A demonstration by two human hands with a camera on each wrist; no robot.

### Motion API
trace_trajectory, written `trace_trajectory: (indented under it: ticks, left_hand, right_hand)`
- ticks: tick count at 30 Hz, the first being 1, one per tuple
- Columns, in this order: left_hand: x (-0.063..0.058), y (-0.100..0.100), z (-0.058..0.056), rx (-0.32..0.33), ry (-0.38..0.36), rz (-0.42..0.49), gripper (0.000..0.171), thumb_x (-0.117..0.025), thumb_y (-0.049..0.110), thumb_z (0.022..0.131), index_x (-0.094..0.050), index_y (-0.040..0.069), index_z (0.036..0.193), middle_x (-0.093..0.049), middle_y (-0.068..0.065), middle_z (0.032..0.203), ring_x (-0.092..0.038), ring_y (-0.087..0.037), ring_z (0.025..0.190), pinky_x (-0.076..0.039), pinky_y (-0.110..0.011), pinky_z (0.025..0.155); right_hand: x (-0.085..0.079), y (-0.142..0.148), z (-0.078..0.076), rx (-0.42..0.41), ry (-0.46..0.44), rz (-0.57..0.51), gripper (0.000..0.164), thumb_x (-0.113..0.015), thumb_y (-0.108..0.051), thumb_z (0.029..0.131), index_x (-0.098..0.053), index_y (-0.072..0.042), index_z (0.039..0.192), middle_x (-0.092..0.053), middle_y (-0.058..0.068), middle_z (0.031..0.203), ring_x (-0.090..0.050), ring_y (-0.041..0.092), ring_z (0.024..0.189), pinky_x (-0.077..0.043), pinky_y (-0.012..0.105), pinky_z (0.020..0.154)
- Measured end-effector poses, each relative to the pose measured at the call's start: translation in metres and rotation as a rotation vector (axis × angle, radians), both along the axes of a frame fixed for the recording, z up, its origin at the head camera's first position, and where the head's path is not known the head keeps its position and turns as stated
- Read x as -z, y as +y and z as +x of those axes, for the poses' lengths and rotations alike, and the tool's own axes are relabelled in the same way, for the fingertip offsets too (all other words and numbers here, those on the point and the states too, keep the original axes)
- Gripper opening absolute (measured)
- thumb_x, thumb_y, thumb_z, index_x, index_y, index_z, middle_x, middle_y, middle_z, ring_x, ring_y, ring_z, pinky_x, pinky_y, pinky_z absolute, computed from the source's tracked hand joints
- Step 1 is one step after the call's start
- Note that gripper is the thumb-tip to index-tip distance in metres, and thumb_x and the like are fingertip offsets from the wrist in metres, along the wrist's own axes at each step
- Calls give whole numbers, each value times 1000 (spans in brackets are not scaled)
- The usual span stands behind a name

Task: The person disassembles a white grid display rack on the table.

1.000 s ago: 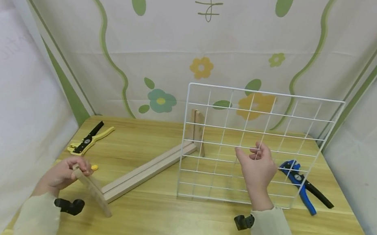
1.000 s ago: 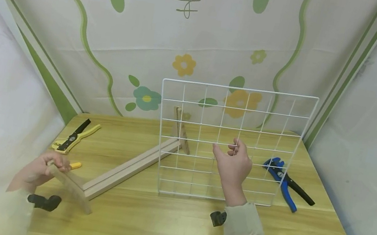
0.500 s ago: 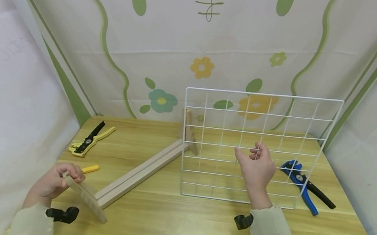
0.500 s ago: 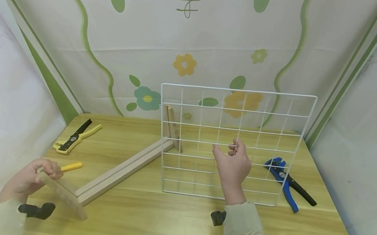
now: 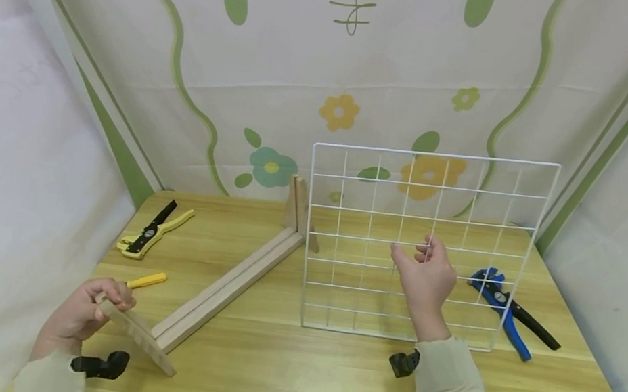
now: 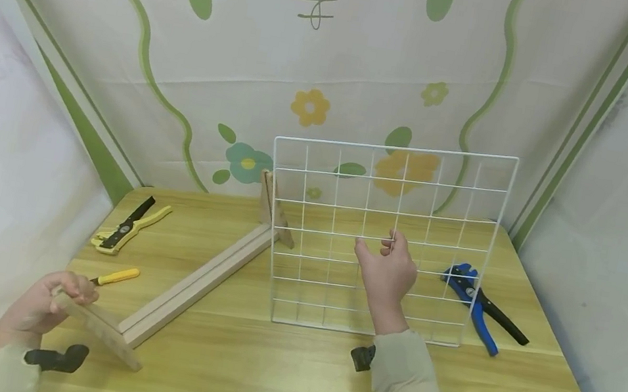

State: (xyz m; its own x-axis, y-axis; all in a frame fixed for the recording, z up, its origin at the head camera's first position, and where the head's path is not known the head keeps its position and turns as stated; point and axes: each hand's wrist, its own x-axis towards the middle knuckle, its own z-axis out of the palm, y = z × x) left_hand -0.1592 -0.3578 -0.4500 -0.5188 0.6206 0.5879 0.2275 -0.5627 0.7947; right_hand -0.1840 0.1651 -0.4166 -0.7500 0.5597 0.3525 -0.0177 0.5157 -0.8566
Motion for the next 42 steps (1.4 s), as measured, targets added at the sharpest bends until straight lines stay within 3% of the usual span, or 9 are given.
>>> trace_trajectory:
  ticks: [5, 12, 27, 34, 42]
  left_hand:
    - [-4, 2, 2, 8, 31, -3, 21, -51, -2, 91, -59, -5, 110, -65, -5, 105, -32, -29, 73, -37, -35, 70]
    - [-5, 9, 3, 9, 59, 27, 21, -51, -3, 91, -58, -5, 110, -64, -7, 104, -32, -29, 71, -30, -37, 64]
    - [-7, 24, 9, 33, 84, 73, 24, -52, -4, 90, -58, -5, 113, -62, -9, 102, -32, -26, 67, -20, -35, 58]
    - [-8, 27, 9, 56, 111, 63, 26, -53, -2, 90, -58, -3, 115, -58, -11, 93, -29, -24, 62, -20, -33, 55]
    - [-7, 27, 10, 72, 78, 70, 28, -53, -3, 90, -58, 0, 117, -61, -6, 107, -29, -26, 64, -19, -34, 57]
  right_hand:
    - [3, 0, -5, -18, -39, -37, 64, -77, -32, 72, -55, -2, 124, -65, 13, 104, -62, 27, 90, -50, 40, 72]
    - [12, -1, -12, -49, -55, -68, 66, -76, -32, 74, -51, 0, 126, -63, 15, 103, -61, 30, 93, -53, 42, 72]
    - [32, 0, -34, -117, -49, -160, 71, -76, -22, 75, -42, 3, 132, -58, 19, 110, -58, 30, 98, -51, 41, 84]
    - [40, -1, -39, -120, -40, -88, 70, -75, -25, 76, -42, 5, 131, -56, 19, 107, -55, 30, 95, -49, 42, 83]
    - [45, -2, -40, -136, -40, -60, 72, -74, -27, 77, -41, 8, 131, -54, 23, 110, -54, 33, 96, -48, 44, 85]
